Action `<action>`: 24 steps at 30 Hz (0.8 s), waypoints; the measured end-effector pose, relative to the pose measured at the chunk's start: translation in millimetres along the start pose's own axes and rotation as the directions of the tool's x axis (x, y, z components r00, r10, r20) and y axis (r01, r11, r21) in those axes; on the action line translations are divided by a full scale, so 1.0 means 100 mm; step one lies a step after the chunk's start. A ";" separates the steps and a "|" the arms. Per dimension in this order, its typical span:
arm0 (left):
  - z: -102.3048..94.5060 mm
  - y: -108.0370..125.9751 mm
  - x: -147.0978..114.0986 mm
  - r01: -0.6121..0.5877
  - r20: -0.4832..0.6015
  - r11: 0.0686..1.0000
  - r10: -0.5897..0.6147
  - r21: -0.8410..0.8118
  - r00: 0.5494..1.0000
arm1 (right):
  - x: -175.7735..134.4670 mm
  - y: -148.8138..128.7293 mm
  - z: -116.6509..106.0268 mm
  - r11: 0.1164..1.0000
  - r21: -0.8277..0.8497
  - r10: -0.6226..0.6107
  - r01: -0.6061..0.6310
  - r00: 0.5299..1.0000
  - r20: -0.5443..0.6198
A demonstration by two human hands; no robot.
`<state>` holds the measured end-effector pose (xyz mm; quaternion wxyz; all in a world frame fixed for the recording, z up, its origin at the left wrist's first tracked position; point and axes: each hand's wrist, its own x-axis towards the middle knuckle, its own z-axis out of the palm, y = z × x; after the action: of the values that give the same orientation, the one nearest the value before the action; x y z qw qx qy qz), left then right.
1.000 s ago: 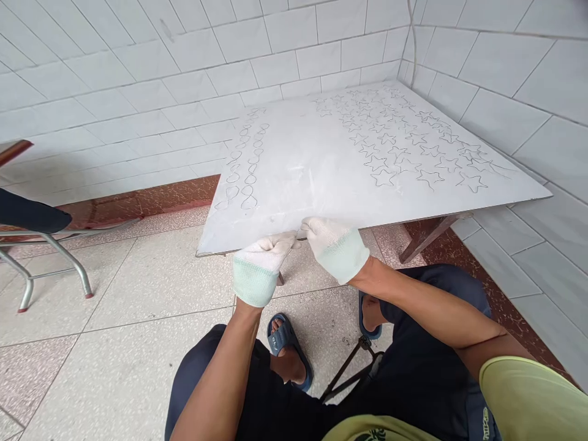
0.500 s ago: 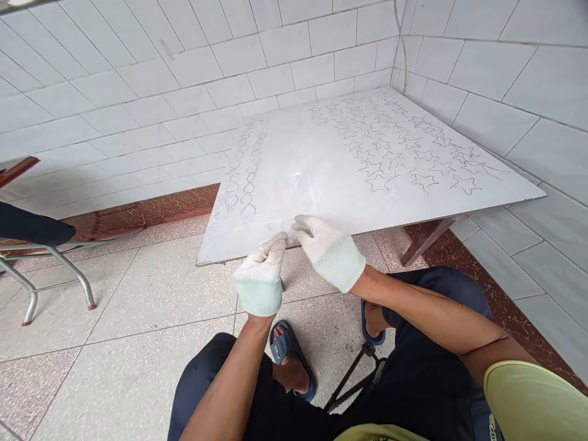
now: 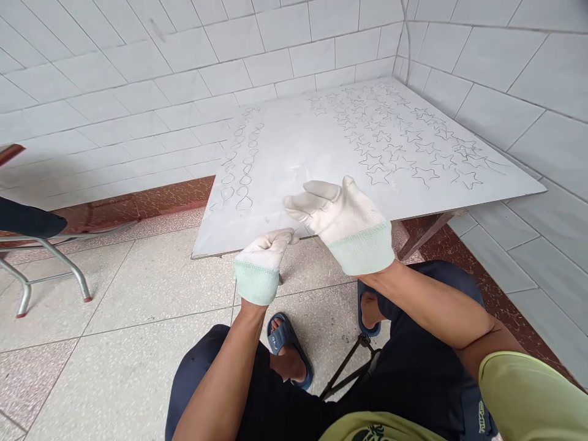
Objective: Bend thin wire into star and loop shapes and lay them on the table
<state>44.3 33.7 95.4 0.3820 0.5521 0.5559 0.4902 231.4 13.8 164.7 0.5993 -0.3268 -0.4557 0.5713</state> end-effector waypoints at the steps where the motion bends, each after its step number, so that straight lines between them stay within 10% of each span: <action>1: -0.01 0.00 0.01 -0.004 0.012 1.000 0.004 0.003 1.000 | 0.00 -0.02 -0.01 0.999 -0.052 0.003 -0.003 1.000 0.002; 8: -0.04 -0.04 0.04 -0.056 -0.038 0.998 0.054 -0.031 0.998 | 0.16 0.05 -0.12 0.706 -0.706 0.029 -0.061 0.998 -0.057; 14: 0.00 -0.09 0.04 -0.028 -0.050 0.985 0.020 -0.168 0.999 | 0.17 0.14 -0.10 0.878 -0.426 0.266 -0.219 0.962 0.055; 24: -0.25 0.09 0.14 0.084 0.224 0.996 -0.085 0.017 0.971 | 0.18 0.35 -0.13 0.844 -0.528 0.149 -0.092 0.987 0.066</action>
<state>21.4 44.1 111.8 0.4609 0.5812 0.5338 0.4060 229.1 37.4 131.1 0.4261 -0.4752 -0.6030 0.4786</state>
